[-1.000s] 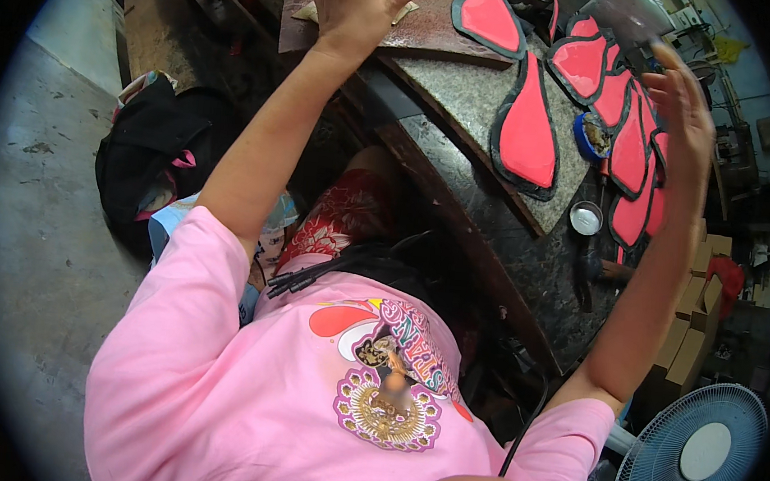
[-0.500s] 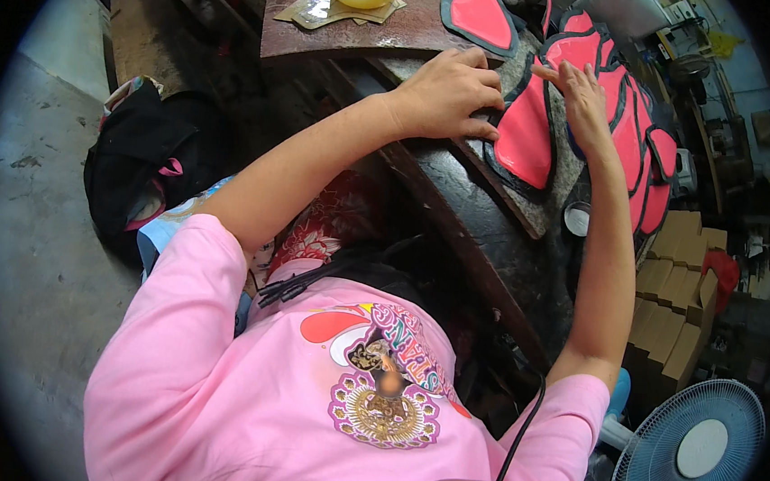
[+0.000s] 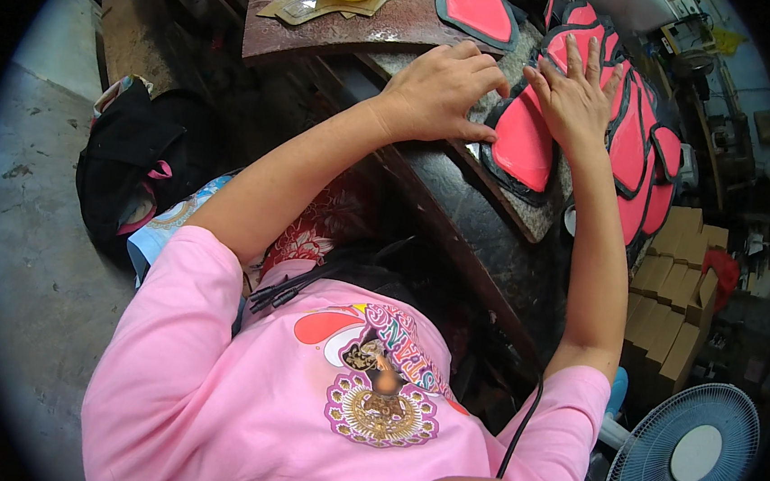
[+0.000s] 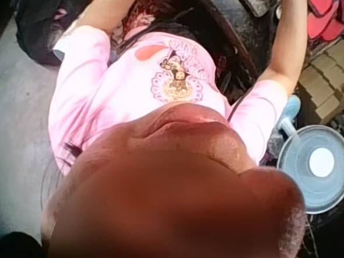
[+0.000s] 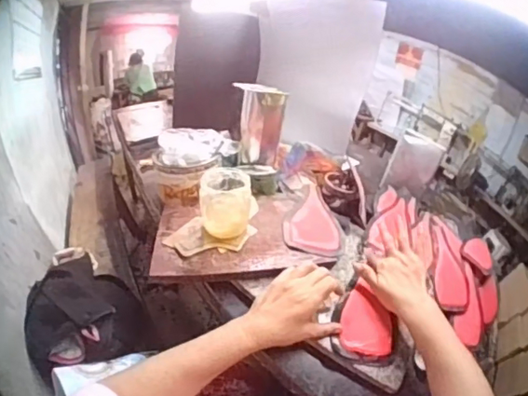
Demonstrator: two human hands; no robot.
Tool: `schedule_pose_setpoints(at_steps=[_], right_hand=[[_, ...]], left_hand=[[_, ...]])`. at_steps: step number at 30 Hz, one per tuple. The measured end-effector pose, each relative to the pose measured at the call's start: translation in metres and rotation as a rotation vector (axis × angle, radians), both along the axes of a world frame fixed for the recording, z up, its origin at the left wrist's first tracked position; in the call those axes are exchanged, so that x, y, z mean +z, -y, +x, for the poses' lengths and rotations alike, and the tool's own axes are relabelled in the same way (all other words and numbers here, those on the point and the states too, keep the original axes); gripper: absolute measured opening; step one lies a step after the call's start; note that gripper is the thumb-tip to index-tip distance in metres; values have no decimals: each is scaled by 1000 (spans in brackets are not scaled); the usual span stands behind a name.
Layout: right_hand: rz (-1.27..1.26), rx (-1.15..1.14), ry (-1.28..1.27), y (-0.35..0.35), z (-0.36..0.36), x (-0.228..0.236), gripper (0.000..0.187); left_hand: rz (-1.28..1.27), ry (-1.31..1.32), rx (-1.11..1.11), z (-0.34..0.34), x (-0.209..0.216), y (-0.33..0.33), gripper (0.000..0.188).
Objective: The person rubs pink shoe insoles with a small abrasive pad on a workbench. They handle the insoles one at a time, flipping them over and rubbing the surface repeatedly. The person also briefly picks up a small container and rubs their fingers together.
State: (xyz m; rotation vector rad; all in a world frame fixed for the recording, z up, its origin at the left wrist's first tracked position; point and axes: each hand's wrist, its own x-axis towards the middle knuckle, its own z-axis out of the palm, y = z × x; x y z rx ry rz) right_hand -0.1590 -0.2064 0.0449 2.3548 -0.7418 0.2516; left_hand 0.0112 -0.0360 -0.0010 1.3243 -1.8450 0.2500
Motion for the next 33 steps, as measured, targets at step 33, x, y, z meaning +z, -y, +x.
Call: schedule_pose_setpoints(at_steps=[33], right_hand=[[176, 146, -79, -65, -37, -14, 49]], left_hand=[[-37, -278, -10, 4, -5, 1, 42]])
